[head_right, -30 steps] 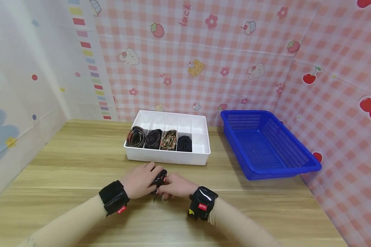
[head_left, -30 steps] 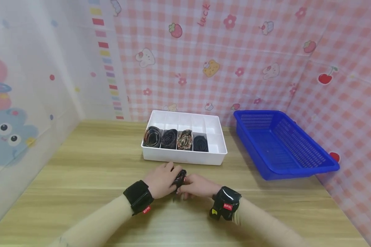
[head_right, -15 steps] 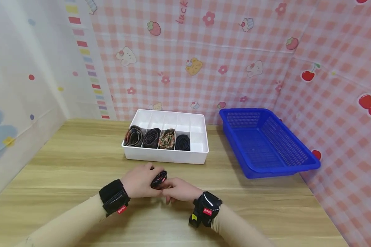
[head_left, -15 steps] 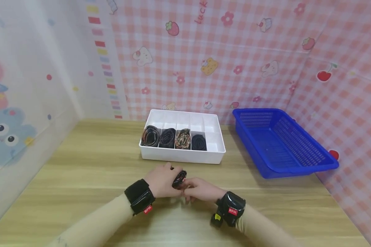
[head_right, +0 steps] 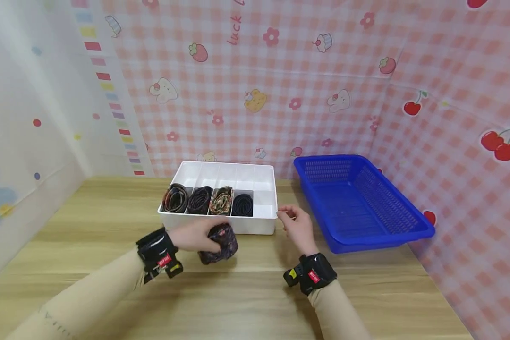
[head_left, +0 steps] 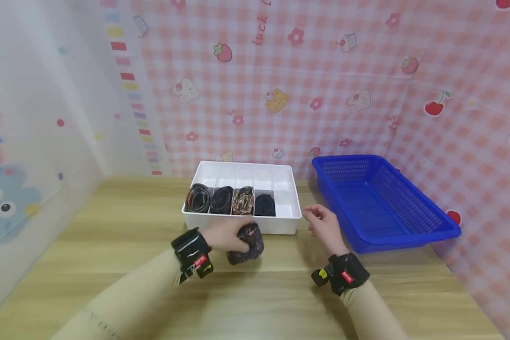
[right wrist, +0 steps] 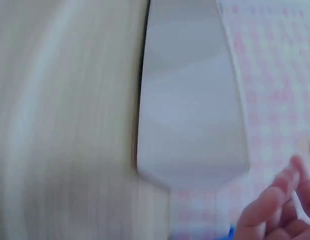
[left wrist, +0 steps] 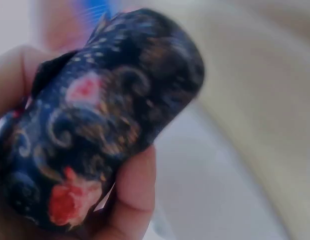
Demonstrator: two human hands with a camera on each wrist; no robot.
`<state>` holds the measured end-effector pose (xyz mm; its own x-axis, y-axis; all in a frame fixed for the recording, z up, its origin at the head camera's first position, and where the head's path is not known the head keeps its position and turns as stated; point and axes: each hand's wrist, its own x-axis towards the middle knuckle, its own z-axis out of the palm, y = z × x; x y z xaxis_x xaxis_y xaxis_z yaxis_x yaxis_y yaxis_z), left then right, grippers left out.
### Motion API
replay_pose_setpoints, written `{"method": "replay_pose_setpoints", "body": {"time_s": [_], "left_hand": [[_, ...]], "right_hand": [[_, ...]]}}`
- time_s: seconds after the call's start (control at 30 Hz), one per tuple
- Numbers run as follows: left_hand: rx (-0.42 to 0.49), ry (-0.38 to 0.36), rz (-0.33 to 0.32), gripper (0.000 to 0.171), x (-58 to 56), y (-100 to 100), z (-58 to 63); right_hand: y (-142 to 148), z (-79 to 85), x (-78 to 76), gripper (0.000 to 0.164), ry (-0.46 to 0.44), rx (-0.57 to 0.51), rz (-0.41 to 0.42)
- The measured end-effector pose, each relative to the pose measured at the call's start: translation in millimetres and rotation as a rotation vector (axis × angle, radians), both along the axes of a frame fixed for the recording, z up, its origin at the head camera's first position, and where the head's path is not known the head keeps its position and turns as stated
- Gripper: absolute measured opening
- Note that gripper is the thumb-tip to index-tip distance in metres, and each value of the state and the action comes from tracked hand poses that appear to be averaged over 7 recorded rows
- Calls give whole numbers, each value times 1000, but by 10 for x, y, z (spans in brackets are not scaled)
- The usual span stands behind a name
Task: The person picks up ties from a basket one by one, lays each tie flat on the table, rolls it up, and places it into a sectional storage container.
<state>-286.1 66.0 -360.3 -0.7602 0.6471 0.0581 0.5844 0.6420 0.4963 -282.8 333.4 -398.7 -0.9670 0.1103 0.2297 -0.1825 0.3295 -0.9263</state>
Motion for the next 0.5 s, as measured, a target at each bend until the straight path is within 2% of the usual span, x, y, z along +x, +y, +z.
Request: {"method": "replay_pose_setpoints", "body": {"time_s": [0.07,0.1,0.13,0.2,0.27,0.33,0.4,0.5], "left_hand": [[172,-188,30,62,-164,175,217],[256,-268,65,65,-261,281,309],[336,-322,103,63,-363,398,373],[460,-381,165,61,-584,640,412],[510,-353,238,58,-748,864,359],[453,-274,322,57,-843,1037,283],[360,-188,396,58,-870,1154,211],[212,-102,484,63,-825,1264,165]], "right_hand": [[62,-40,-80,30,-7,28,-37],[67,-75,-120,30,-8,33,-40],[57,-111,-154,31,-10,30,-38],[21,-186,-208,29,1,19,-24],[-8,-252,-241,25,16,20,-18],[-24,-299,-257,22,32,30,-18],[-17,-327,-259,19,39,25,-19],[11,-340,-255,17,31,-11,-20]]}}
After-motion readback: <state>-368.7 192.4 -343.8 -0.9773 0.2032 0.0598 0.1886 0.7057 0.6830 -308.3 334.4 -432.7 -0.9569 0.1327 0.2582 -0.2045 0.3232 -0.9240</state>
